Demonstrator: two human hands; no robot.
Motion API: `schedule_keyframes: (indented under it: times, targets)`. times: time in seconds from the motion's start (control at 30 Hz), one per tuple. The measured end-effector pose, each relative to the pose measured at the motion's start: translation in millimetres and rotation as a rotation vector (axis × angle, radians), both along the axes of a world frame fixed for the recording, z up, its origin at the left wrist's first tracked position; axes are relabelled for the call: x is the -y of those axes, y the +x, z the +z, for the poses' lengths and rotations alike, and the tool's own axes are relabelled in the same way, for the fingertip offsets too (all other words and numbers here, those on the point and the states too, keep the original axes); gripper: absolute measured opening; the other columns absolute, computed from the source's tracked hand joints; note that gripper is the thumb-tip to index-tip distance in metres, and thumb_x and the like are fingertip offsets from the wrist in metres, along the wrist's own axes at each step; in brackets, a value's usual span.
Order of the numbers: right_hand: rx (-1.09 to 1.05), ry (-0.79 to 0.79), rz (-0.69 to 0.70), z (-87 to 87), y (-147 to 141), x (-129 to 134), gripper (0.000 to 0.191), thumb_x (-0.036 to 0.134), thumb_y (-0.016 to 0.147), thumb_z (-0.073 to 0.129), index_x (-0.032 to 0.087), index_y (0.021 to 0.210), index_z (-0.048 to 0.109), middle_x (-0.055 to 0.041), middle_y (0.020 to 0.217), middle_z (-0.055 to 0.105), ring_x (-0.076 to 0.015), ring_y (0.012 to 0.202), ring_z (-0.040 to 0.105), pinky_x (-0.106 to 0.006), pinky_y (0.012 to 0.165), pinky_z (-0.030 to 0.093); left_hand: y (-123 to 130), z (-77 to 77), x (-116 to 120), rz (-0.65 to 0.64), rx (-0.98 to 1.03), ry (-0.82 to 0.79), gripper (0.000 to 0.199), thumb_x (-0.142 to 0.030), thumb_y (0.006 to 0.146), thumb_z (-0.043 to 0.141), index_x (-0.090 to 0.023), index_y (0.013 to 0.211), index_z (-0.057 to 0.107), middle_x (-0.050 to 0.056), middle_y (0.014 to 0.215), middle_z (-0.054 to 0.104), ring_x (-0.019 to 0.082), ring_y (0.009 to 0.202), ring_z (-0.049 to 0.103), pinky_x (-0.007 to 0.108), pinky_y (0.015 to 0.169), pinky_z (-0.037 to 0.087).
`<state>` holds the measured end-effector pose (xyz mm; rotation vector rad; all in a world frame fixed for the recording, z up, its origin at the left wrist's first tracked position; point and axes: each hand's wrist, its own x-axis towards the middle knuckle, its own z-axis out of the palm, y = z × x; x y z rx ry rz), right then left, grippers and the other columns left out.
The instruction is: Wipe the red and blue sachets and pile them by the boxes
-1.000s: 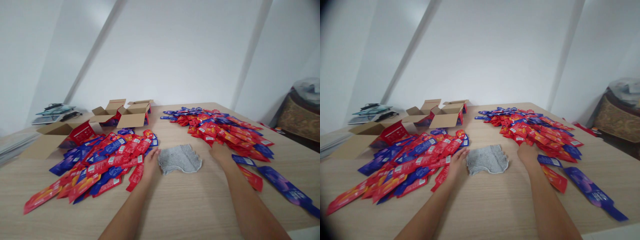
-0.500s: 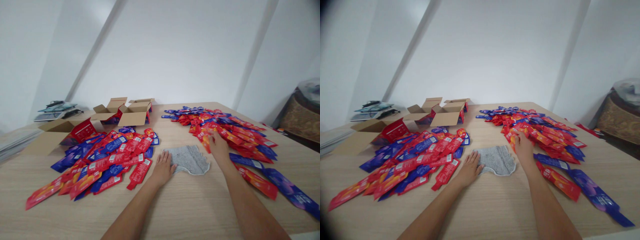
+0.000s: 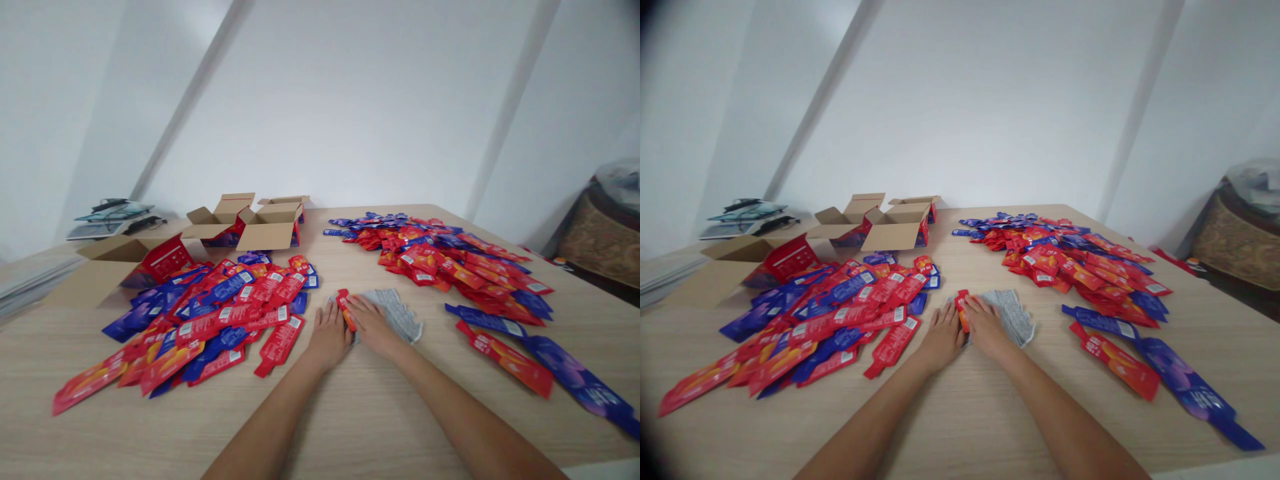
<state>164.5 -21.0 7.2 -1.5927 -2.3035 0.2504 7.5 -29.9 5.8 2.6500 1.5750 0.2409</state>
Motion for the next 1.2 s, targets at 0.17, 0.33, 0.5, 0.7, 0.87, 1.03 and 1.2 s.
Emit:
schedule_keyframes:
  times: [0.17,0.33,0.5,0.7,0.87,1.03,1.2]
  targets:
    - [0.15,-0.021,0.041,5.3,0,5,0.057,0.015,0.086,0.032,0.02,0.143,0.034,-0.0068,0.151,0.029,-0.02,0.139,0.021,-0.045,0.109,0.019,0,-6.2,-3,0.023,-0.029,0.013,0.059,-0.037,0.093,0.026,-0.008,0.144,0.024,0.015,0.151,0.023,0.027,0.141,0.01,0.051,0.112,0.011]
    - [0.264,-0.009,-0.137,14.0,19,-1,0.051,0.011,0.087,0.032,0.016,0.135,0.046,-0.0112,0.146,0.037,-0.0249,0.138,0.024,-0.047,0.106,0.025,0,-6.8,-2,0.036,-0.041,0.023,0.059,-0.039,0.094,0.025,-0.005,0.142,0.03,0.017,0.15,0.024,0.028,0.141,0.011,0.051,0.112,0.012]
    - [0.244,0.035,-0.281,9.8,39,-11,0.046,0.011,0.088,0.034,0.019,0.129,0.052,-0.0097,0.145,0.04,-0.027,0.135,0.027,-0.047,0.101,0.031,-1,-7.5,-2,0.041,-0.035,0.033,0.059,-0.039,0.094,0.026,-0.004,0.141,0.03,0.018,0.15,0.023,0.028,0.141,0.012,0.052,0.111,0.012]
    - [0.051,0.233,-0.352,15.3,43,-13,0.059,0.009,0.079,0.047,0.015,0.137,0.041,-0.0152,0.141,0.039,-0.0283,0.127,0.034,-0.042,0.102,0.032,-2,-9.0,-3,0.036,-0.034,0.034,0.059,-0.04,0.094,0.025,-0.006,0.142,0.03,0.017,0.151,0.024,0.028,0.141,0.011,0.052,0.111,0.012]
    - [-0.215,0.356,-0.046,30.5,20,0,0.045,0.016,0.09,0.035,0.015,0.134,0.045,-0.0122,0.128,0.049,-0.0205,0.121,0.041,-0.034,0.104,0.033,1,-6.9,-2,0.038,-0.019,0.029,0.059,-0.04,0.094,0.024,-0.005,0.141,0.03,0.018,0.151,0.023,0.028,0.141,0.012,0.053,0.111,0.012]
    - [-0.208,0.31,0.038,21.2,3,0,0.043,0.017,0.092,0.029,0.014,0.13,0.05,-0.011,0.129,0.052,-0.0184,0.12,0.042,-0.033,0.104,0.032,3,-4.7,-1,0.043,-0.025,0.019,0.06,-0.039,0.094,0.024,-0.005,0.143,0.025,0.016,0.151,0.021,0.028,0.141,0.011,0.053,0.111,0.013]
    - [0.06,0.147,-0.023,2.3,3,-7,0.043,0.02,0.093,0.031,0.011,0.13,0.051,-0.0127,0.135,0.05,-0.0227,0.122,0.041,-0.038,0.102,0.031,2,-4.5,-1,0.038,-0.046,0.013,0.061,-0.039,0.094,0.023,-0.003,0.143,0.024,0.017,0.151,0.022,0.028,0.141,0.011,0.053,0.111,0.013]
